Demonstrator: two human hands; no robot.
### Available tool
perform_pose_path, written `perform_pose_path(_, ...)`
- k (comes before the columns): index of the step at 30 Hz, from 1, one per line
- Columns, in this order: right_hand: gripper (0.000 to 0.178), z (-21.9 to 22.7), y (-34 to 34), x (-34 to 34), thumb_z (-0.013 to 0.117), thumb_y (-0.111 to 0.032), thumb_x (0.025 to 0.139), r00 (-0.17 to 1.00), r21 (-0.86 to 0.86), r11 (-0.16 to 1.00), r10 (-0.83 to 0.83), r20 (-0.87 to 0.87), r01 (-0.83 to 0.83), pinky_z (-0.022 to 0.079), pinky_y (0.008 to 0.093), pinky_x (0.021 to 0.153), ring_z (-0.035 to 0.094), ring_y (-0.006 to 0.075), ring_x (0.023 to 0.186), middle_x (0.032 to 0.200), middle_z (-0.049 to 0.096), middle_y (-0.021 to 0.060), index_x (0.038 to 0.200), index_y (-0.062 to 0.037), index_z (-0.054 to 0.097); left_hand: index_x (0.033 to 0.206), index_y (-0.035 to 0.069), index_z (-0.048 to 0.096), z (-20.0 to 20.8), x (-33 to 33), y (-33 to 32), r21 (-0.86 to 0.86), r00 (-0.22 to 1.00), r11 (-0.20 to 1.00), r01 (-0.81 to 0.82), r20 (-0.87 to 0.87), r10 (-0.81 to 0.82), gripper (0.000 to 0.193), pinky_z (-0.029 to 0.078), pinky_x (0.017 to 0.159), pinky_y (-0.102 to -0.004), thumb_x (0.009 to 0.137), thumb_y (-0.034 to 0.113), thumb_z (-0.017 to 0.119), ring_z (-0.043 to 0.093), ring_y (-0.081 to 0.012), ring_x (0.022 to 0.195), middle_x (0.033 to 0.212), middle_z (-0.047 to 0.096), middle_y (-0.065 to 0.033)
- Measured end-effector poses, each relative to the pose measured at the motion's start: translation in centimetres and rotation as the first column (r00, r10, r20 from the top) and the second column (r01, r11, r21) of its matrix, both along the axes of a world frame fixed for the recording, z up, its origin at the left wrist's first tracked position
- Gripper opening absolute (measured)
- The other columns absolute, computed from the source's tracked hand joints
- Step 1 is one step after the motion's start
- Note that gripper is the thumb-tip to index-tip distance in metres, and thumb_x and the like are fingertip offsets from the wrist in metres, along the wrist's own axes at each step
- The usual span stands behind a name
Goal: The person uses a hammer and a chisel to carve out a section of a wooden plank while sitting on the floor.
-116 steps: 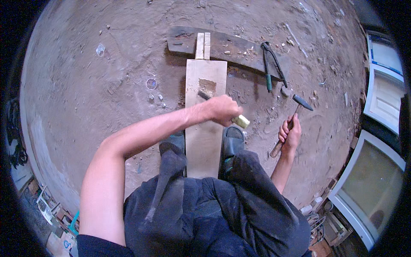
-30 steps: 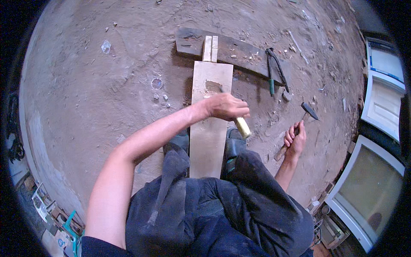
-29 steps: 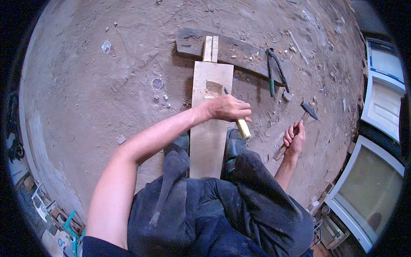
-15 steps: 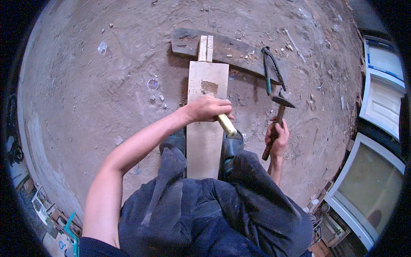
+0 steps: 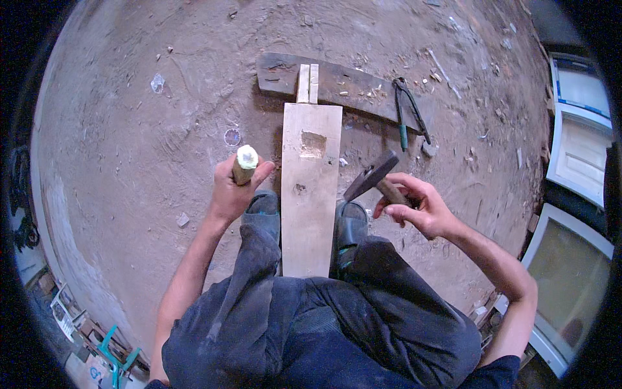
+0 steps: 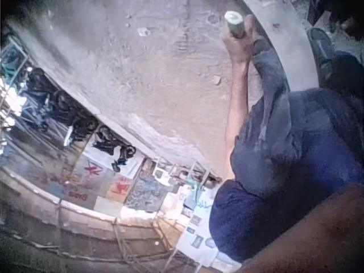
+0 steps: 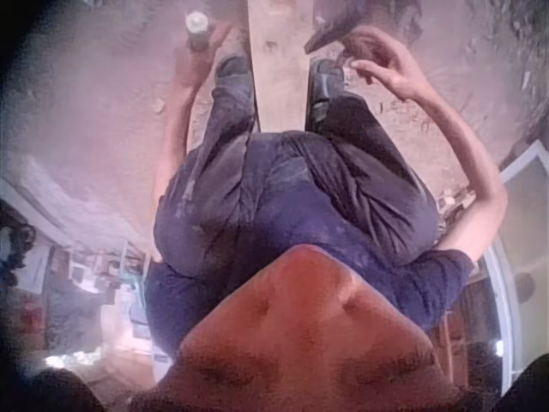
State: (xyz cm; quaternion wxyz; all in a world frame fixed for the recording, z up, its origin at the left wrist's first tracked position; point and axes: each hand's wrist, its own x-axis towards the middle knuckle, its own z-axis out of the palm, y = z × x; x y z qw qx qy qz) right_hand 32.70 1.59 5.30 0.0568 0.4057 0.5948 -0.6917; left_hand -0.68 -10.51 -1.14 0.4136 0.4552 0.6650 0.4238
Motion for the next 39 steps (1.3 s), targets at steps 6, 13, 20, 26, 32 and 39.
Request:
perform_pose_path(6,0.063,-0.4,-0.4,-7.0,0.060,-0.002,0.082,0.950,-0.115,0.992,0.014,-0.311,-0.053,0.042,0.0238,0.057,0.053,0.0109,0.066,0.080,0.057,0.0071,0.139,-0.0065,0.033,0.095,0.003,0.064,0.6,2.0,0.1,-0.001,0.907,0.991,-0.136,0.402,0.125,0.022,0.048,0.062,-0.0238,0.084,0.020,0.073,0.059,-0.0081,0.072,0.084,0.066,-0.0030)
perform_pose_path(13,0.059,-2.5,-1.9,-10.7,0.047,-0.046,0.094,0.848,-0.510,0.859,-0.296,-0.440,0.034,0.034,0.0205,0.051,0.043,0.0079,0.057,0.084,0.056,0.0046,0.139,-0.0092,0.038,0.091,0.002,0.067,-0.9,1.8,1.7,0.213,0.832,0.974,0.083,0.522,-0.185,0.018,0.050,0.068,-0.0233,0.079,0.011,0.076,0.062,-0.0123,0.084,0.093,0.066,-0.0066)
perform_pose_path(20,0.100,-2.3,-0.8,-11.5,0.012,-0.085,0.079,0.892,-0.780,0.590,-0.443,-0.093,0.212,0.027,0.0215,0.042,0.033,0.0085,0.045,0.060,0.045,0.0023,0.121,-0.0047,0.053,0.087,0.001,0.066,-0.5,2.5,2.0,-0.054,0.864,0.974,0.218,0.476,-0.167,0.015,0.051,0.070,-0.0259,0.076,0.001,0.076,0.063,-0.0120,0.080,0.085,0.065,-0.0027)
perform_pose_path(26,0.077,-3.4,-0.9,-10.8,0.024,-0.066,0.086,0.930,-0.845,0.519,-0.359,-0.079,0.128,0.022,0.0233,0.039,0.027,0.0093,0.044,0.056,0.040,0.0017,0.115,-0.0029,0.057,0.084,0.001,0.060,-1.0,3.2,1.8,-0.168,0.717,0.939,0.301,0.689,-0.106,0.014,0.052,0.070,-0.0253,0.078,-0.004,0.070,0.065,-0.0104,0.078,0.082,0.065,-0.0038)
perform_pose_path(32,0.064,-3.7,-2.0,-10.1,0.028,-0.059,0.084,0.903,-0.837,0.517,-0.424,-0.067,0.180,0.020,0.0249,0.038,0.025,0.0108,0.043,0.053,0.036,0.0017,0.108,-0.0063,0.056,0.080,0.003,0.057,-1.2,4.6,1.4,-0.137,0.714,0.957,0.254,0.695,-0.090,0.015,0.050,0.066,-0.0245,0.078,-0.001,0.072,0.062,-0.0078,0.074,0.074,0.060,0.0002)
perform_pose_path(39,0.056,-5.4,-4.5,-8.1,0.027,-0.054,0.085,0.847,-0.868,0.413,-0.531,0.018,0.277,0.020,0.0255,0.037,0.024,0.0112,0.041,0.052,0.036,0.0036,0.095,-0.0059,0.053,0.079,0.006,0.056,-2.7,6.0,0.3,-0.107,0.752,0.967,0.232,0.651,-0.108,0.023,0.045,0.061,-0.0233,0.077,0.010,0.078,0.054,-0.0048,0.068,0.074,0.056,0.0030)
